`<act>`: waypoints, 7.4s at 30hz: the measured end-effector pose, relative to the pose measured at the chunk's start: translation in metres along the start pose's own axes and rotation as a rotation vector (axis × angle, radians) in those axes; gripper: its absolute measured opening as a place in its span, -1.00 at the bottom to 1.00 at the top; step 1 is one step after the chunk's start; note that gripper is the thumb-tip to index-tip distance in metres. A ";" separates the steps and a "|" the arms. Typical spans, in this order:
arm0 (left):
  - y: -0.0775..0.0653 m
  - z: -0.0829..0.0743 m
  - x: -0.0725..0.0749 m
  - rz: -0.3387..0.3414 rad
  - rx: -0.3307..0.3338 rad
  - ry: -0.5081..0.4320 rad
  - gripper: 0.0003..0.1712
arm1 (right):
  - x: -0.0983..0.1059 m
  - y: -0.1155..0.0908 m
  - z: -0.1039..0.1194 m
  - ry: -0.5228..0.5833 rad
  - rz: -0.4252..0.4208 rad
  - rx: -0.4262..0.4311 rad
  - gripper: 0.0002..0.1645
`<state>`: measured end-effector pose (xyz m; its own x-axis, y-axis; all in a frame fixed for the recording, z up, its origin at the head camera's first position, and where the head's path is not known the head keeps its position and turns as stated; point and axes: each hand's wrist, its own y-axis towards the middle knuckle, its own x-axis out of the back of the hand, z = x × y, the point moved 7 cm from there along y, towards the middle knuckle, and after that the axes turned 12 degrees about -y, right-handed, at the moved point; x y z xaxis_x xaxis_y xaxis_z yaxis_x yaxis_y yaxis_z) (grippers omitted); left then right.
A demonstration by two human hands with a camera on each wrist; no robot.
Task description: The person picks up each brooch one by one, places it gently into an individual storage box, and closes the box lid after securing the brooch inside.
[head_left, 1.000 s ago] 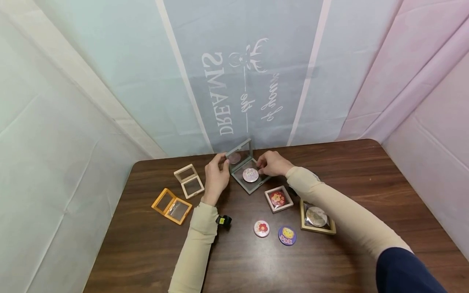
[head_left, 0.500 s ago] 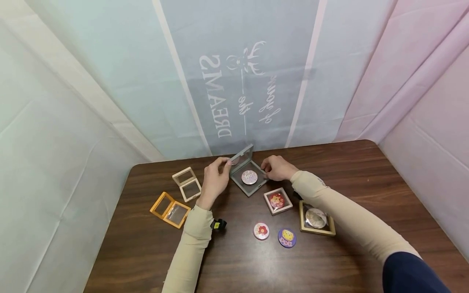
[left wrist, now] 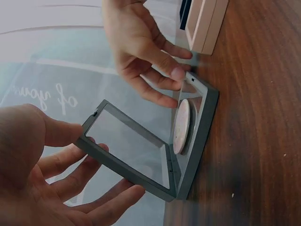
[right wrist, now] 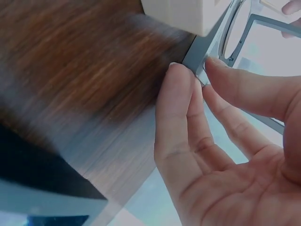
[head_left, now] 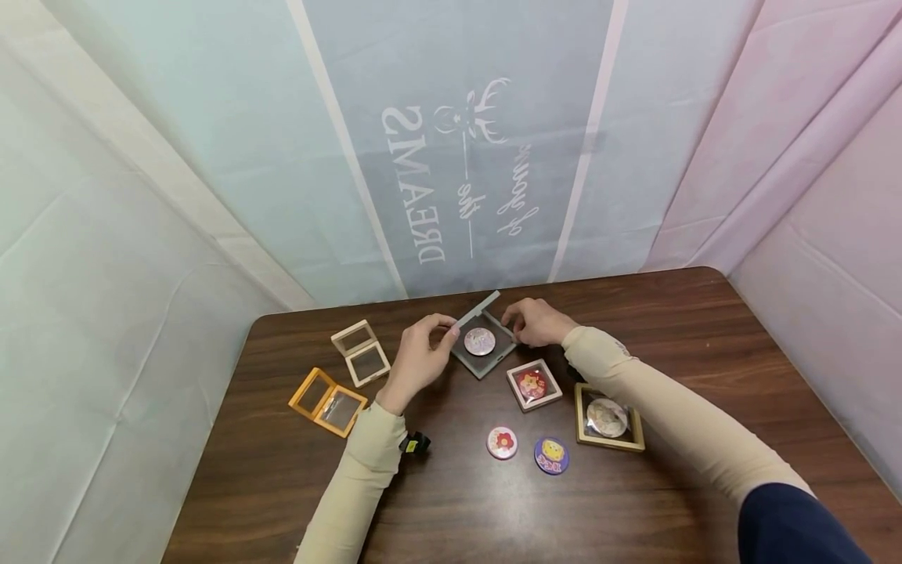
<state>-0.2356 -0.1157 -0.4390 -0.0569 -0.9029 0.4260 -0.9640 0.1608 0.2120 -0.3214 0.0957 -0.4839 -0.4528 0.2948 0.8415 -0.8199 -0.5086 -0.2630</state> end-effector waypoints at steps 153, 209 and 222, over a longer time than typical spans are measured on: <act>-0.151 0.089 0.186 -0.138 0.586 0.286 -0.60 | -0.070 -0.182 0.053 -0.068 -0.132 0.416 -0.65; -0.104 0.071 0.092 -0.031 0.293 0.171 -0.90 | -0.045 -0.175 0.039 0.049 -0.170 0.384 -0.67; -0.081 0.055 0.051 0.037 0.230 0.116 -0.87 | -0.036 -0.155 0.040 0.084 -0.183 0.355 -0.70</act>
<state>-0.1744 -0.1971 -0.4828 -0.0761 -0.8441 0.5307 -0.9963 0.0863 -0.0057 -0.1640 0.1313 -0.4549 -0.3499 0.4639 0.8138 -0.7240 -0.6852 0.0793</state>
